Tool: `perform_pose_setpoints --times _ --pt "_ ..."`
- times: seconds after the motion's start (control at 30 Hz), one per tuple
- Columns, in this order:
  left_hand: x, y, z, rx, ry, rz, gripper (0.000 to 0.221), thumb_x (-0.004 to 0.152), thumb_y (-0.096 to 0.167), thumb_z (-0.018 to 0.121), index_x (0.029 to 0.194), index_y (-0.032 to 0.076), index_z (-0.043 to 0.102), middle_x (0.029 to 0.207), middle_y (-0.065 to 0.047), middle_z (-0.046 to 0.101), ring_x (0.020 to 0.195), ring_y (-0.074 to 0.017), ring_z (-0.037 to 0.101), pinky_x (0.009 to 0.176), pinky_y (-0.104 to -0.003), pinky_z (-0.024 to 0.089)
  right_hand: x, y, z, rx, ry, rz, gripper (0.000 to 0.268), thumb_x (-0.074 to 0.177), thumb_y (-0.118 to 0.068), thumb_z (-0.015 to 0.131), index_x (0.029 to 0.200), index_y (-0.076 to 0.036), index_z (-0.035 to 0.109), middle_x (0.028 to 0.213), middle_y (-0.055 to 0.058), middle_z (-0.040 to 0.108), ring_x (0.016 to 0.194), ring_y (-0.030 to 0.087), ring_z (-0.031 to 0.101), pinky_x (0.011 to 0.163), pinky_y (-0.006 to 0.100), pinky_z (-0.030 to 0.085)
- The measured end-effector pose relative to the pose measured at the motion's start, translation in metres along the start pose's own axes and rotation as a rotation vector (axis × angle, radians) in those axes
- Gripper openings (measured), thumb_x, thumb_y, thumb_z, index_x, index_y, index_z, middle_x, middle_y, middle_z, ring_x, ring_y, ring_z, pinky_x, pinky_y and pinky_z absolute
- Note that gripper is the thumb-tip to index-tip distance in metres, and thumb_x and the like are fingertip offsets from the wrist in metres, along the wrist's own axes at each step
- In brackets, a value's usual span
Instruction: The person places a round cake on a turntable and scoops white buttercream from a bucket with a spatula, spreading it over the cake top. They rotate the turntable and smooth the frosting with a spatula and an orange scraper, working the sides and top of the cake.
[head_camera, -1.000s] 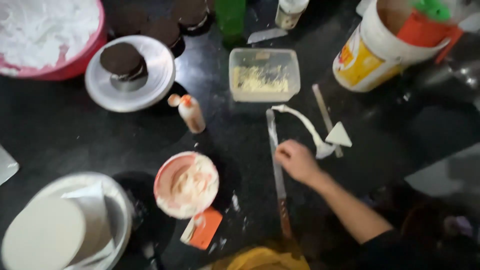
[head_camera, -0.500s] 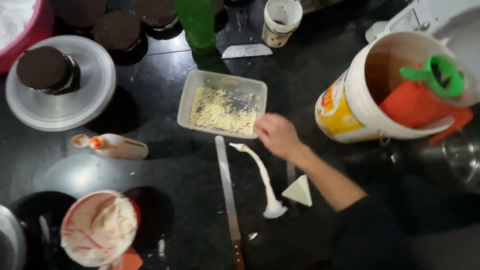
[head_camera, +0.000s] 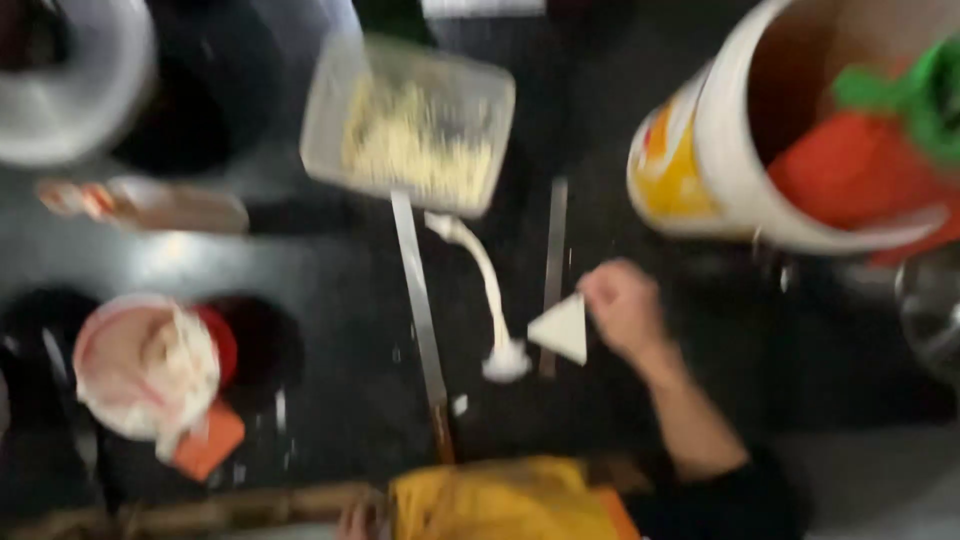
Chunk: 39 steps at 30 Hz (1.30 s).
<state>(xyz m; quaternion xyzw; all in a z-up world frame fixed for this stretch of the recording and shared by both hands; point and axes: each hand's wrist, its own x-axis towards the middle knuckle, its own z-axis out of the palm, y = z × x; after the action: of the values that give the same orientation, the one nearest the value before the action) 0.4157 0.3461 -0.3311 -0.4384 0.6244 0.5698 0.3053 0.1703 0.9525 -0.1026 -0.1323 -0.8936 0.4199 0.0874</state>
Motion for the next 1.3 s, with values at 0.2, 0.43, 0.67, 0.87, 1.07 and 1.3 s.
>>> perform_pose_setpoints --times 0.2,0.43,0.67,0.87,1.07,1.3 --pt "-0.047 0.004 -0.002 0.06 0.223 -0.154 0.05 0.1 0.043 0.057 0.14 0.013 0.056 0.119 -0.004 0.069 0.104 -0.0209 0.066 0.081 -0.038 0.053 -0.033 0.032 -0.047 -0.123 0.225 0.072 0.012 0.099 -0.01 0.074 0.096 0.0 0.069 0.09 0.015 0.068 0.078 0.027 0.066 0.074 0.036 0.053" --pt "-0.061 0.004 0.013 0.01 0.224 0.023 0.045 0.101 0.036 0.059 0.137 0.011 0.061 0.114 0.001 0.072 0.097 -0.0115 0.067 0.075 -0.029 0.052 -0.068 -0.016 0.005 -0.184 -0.083 -0.179 0.008 0.101 -0.008 0.07 0.094 -0.004 0.071 0.096 0.013 0.07 0.088 0.032 0.068 0.079 0.041 0.055" --pt "-0.053 -0.048 0.029 -0.166 0.189 0.065 0.041 0.102 0.029 0.061 0.138 0.009 0.062 0.11 -0.001 0.072 0.085 -0.013 0.062 0.067 -0.028 0.046 -0.141 -0.059 0.099 -0.21 -0.584 -0.695 0.037 0.086 -0.022 0.078 0.118 -0.004 0.073 0.123 0.008 0.068 0.109 0.033 0.059 0.095 0.044 0.049" --pt "-0.058 -0.073 0.013 -0.223 0.215 0.126 0.04 0.102 0.025 0.062 0.136 0.004 0.063 0.108 -0.002 0.074 0.09 -0.0084 0.066 0.076 -0.025 0.051 -0.203 -0.028 0.104 -0.378 -0.494 -0.797 0.056 0.08 -0.038 0.078 0.121 -0.002 0.068 0.137 0.012 0.059 0.126 0.041 0.048 0.106 0.06 0.036" --pt "-0.039 -0.074 -0.034 -0.282 0.2 0.086 0.045 0.1 0.032 0.062 0.137 0.006 0.061 0.111 -0.003 0.07 0.09 -0.0121 0.064 0.074 -0.028 0.052 -0.245 -0.004 0.102 -0.367 -0.378 -0.873 0.017 0.08 -0.019 0.076 0.096 -0.014 0.074 0.118 0.002 0.069 0.115 0.03 0.059 0.101 0.052 0.044" --pt "0.019 -0.09 -0.131 -0.365 0.19 0.212 0.041 0.1 0.035 0.06 0.13 0.006 0.063 0.108 -0.002 0.069 0.086 -0.0129 0.063 0.07 -0.029 0.051 -0.254 -0.096 0.139 0.031 -0.258 0.052 0.017 0.096 -0.006 0.07 0.112 -0.002 0.075 0.103 0.009 0.073 0.09 0.015 0.068 0.08 0.025 0.054"
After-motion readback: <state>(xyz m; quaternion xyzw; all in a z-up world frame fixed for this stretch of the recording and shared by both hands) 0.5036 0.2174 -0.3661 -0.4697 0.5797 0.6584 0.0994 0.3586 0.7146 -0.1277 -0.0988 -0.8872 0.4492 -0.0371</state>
